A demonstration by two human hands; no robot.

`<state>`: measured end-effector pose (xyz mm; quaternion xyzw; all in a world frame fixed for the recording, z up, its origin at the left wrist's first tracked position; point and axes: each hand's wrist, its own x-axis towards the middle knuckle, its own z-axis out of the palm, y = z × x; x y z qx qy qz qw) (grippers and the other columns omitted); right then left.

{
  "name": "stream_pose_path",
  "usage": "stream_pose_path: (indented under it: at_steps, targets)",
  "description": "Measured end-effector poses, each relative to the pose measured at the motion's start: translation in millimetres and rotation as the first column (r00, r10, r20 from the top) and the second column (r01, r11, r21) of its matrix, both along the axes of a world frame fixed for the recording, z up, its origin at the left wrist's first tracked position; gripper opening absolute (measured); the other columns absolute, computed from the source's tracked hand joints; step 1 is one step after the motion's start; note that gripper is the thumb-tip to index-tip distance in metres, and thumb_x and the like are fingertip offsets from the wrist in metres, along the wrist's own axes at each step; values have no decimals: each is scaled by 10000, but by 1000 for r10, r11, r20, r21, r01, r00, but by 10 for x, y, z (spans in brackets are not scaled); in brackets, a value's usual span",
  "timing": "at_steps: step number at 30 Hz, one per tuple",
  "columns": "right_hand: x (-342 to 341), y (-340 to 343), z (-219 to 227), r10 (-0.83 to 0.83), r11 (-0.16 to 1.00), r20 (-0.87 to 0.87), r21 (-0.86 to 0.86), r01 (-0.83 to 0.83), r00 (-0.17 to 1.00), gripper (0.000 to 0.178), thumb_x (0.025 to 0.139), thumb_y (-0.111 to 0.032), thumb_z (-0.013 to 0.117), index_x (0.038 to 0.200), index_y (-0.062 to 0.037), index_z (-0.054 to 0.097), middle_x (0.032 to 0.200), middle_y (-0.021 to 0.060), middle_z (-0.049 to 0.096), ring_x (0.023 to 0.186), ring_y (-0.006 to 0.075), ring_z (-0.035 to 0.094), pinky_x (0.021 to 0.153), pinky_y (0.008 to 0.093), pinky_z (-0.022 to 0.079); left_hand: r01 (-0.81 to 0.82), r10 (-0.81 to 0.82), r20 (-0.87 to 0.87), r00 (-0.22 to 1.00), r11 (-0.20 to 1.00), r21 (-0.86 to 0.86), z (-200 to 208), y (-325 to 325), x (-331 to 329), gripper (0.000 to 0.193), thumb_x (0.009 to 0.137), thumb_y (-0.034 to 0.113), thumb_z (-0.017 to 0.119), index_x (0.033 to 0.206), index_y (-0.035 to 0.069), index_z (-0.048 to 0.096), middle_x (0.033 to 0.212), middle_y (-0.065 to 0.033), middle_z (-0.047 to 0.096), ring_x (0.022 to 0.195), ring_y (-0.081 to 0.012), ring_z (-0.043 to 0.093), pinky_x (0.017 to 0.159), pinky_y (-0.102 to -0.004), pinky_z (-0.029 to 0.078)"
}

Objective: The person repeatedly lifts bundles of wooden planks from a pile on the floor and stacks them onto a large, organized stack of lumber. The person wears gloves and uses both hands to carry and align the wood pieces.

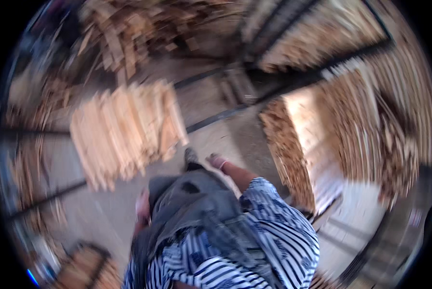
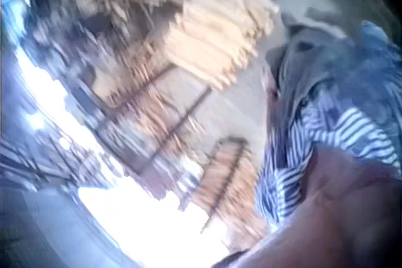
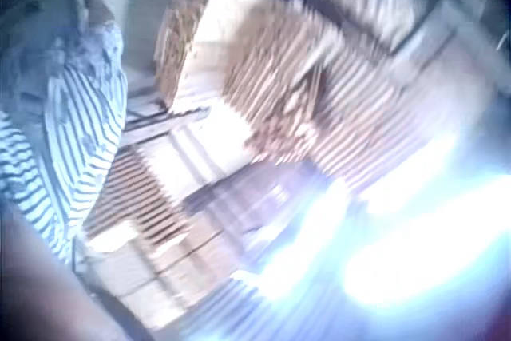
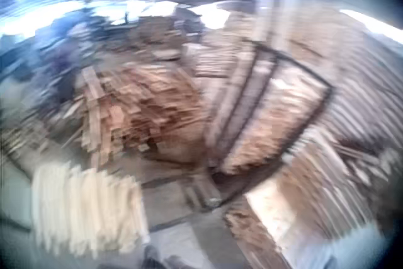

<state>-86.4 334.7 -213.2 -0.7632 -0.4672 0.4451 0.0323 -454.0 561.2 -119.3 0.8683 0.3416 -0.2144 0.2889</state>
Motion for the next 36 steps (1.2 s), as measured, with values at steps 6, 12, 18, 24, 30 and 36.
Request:
stream_pose_path:
  at_steps: [6,12,18,24,30,36]
  targets:
    - [264,749,197,-682,711,-327,-87,698,654,600,915,-447,523,1368,-60,452,1063,70,614,830,166,583,630,313,470,-616,636,32,771,759,-211,628,500,497,645,836,406,584,1335,19,452,1365,-253,463,1291,-384,426,1049,-397,373]
    - [-106,1425,458,-780,615,-340,-263,743,525,580,927,-454,528,1378,-99,442,1094,59,591,826,166,584,639,331,496,-839,847,-60,529,511,-188,68,1213,241,903,809,505,618,1473,20,245,1512,-223,278,1394,-370,278,1126,-383,274]
    - [-676,1760,-81,-784,620,-260,-321,716,563,622,900,-444,577,1389,-90,431,1121,89,609,823,160,591,574,324,490,-721,717,-124,686,693,18,-59,2240,817,1121,733,558,701,1504,20,90,1553,-198,180,1447,-346,121,1167,-417,166]
    - [-749,2414,-879,-839,545,-100,-155,824,535,770,870,-486,584,1400,22,352,1250,266,550,1191,335,524,961,366,424,-647,715,-178,676,692,321,-701,2895,1357,1190,699,577,721,1486,10,31,1539,-237,112,1430,-385,120,1150,-487,135]
    - [-502,2969,-1186,-861,459,178,-132,879,476,958,765,-519,683,1442,8,257,1294,240,522,1139,344,552,947,391,440,-612,723,-30,690,605,510,-1014,2822,1309,1011,705,517,736,1399,16,197,1364,-186,340,1300,-359,329,1071,-483,295]
    - [-600,3184,-1319,-929,308,167,-148,940,331,694,780,-421,696,1284,-2,466,1051,205,649,966,325,637,823,385,518,-627,749,-232,621,652,426,-869,3045,1194,1095,636,553,802,1424,67,217,1384,-217,360,1305,-352,360,1067,-434,333]
